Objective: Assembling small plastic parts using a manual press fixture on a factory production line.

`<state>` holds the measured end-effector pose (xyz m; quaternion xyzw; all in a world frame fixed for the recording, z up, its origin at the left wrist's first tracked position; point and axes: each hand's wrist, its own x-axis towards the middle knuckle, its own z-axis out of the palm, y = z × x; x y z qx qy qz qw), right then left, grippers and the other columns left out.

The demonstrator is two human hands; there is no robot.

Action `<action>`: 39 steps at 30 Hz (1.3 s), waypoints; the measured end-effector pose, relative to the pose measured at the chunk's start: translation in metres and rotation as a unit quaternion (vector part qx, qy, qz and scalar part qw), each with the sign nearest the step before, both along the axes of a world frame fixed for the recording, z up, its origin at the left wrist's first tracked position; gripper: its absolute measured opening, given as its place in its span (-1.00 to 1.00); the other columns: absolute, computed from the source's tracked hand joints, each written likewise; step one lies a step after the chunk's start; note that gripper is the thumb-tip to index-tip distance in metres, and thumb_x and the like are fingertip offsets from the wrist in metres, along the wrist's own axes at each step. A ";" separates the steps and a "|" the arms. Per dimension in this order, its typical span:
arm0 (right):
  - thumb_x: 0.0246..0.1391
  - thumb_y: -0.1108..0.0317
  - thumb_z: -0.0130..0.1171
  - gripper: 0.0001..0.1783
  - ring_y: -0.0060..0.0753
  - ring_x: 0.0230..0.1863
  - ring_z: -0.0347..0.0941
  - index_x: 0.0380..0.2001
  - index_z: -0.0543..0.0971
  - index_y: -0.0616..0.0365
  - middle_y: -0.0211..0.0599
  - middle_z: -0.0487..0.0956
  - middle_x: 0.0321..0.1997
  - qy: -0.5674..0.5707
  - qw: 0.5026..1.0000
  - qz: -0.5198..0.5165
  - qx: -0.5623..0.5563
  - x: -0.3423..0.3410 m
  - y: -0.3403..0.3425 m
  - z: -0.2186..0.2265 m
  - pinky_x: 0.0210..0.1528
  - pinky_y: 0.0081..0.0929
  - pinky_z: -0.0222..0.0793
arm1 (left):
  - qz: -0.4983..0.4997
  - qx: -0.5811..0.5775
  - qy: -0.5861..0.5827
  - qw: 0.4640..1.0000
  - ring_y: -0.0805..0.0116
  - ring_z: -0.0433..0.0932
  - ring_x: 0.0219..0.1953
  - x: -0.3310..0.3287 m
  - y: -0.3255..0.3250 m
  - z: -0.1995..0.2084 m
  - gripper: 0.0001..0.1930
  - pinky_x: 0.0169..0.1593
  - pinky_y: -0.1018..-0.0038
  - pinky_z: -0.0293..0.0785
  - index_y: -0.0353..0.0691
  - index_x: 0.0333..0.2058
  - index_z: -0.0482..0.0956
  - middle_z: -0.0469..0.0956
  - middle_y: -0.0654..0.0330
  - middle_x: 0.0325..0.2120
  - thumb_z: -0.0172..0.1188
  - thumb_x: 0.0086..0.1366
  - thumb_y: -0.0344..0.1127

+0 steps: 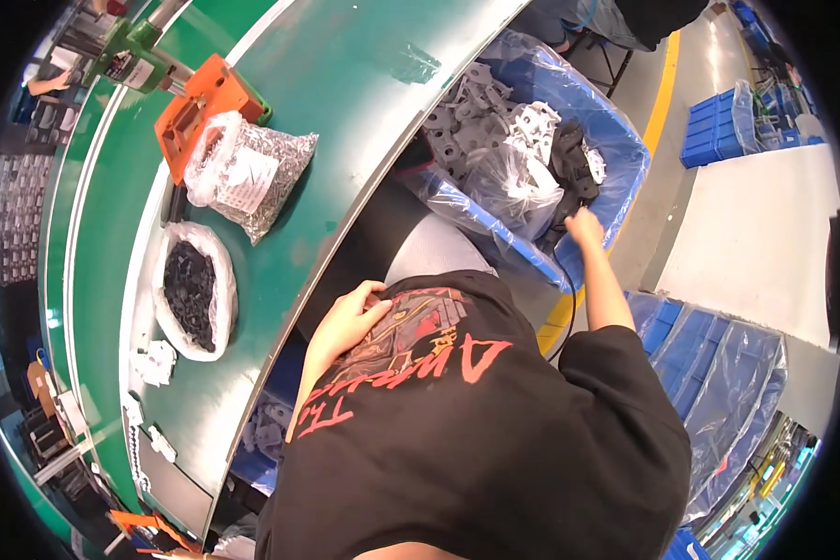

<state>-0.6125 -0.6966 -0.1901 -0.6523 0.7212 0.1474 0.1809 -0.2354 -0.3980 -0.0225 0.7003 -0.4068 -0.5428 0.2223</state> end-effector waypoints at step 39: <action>-0.06 0.46 0.07 -0.73 -0.24 -0.21 0.39 -0.24 0.46 0.34 -0.13 0.47 -0.23 -0.268 0.869 -0.041 -0.414 0.007 0.037 0.079 -0.07 -0.38 0.30 | 0.039 -0.020 -0.039 0.998 0.22 0.52 -0.38 0.025 0.005 -0.042 -0.61 -0.23 0.43 0.39 -0.38 -0.31 0.51 0.52 -0.01 -0.44 -0.01 0.27 -0.07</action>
